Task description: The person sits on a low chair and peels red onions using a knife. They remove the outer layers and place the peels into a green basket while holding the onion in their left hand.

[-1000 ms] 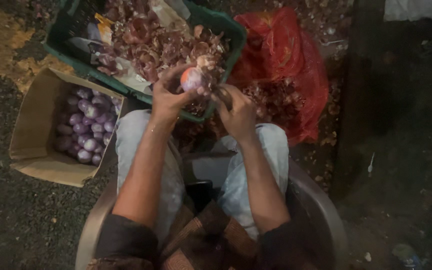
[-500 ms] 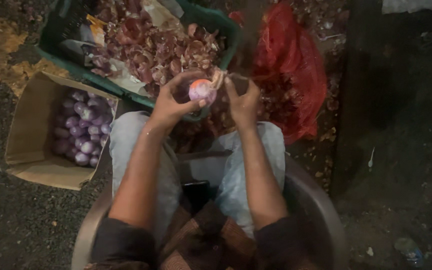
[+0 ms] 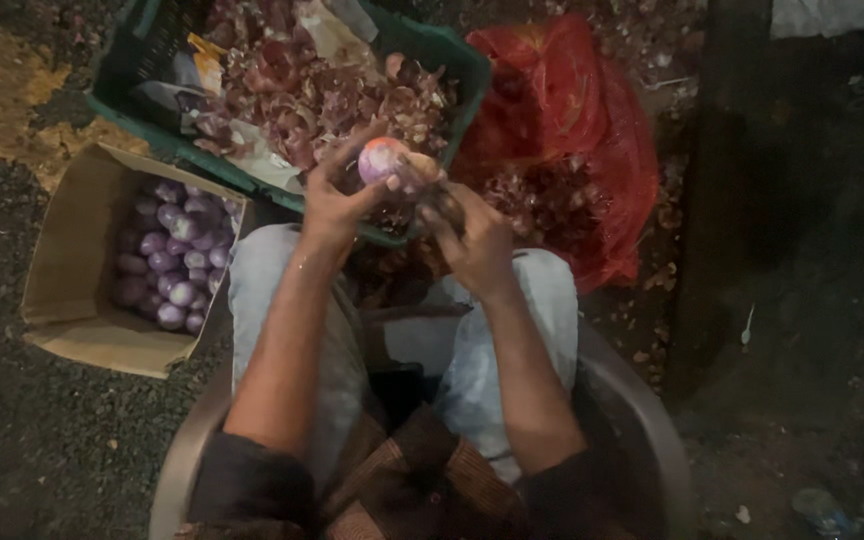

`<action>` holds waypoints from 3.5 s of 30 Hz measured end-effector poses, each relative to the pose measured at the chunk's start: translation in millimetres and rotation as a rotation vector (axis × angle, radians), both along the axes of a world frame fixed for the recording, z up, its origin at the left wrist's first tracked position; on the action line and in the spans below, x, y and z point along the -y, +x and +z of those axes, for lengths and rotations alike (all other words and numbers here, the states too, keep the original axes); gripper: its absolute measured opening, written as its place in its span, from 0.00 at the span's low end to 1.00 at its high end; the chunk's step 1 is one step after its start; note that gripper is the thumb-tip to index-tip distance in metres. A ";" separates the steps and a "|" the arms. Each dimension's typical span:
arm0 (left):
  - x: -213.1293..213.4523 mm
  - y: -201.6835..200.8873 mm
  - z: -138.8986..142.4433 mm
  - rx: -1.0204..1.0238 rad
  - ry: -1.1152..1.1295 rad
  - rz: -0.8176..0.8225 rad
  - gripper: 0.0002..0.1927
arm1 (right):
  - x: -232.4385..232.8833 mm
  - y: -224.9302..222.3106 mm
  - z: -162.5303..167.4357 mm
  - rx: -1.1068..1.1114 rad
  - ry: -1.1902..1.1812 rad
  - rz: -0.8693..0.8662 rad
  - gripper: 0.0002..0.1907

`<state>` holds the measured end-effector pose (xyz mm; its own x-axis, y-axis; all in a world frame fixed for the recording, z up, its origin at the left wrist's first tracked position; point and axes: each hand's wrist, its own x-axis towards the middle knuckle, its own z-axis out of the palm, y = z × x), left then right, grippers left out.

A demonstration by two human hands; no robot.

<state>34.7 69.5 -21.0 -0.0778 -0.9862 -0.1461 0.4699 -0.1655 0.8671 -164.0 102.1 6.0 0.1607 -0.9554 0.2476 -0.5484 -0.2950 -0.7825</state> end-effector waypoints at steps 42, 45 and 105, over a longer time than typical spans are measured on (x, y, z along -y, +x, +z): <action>-2.7 -7.2 -3.7 0.139 -0.143 -0.073 0.33 | 21.7 -2.1 -28.5 0.557 0.353 -0.072 0.08; -1.9 -7.2 -2.1 0.200 -0.125 -0.087 0.34 | 29.7 -6.1 -30.9 0.596 0.323 -0.183 0.08; -0.3 0.2 -36.1 0.080 -0.081 0.030 0.36 | 14.1 5.2 2.1 0.380 0.292 0.027 0.17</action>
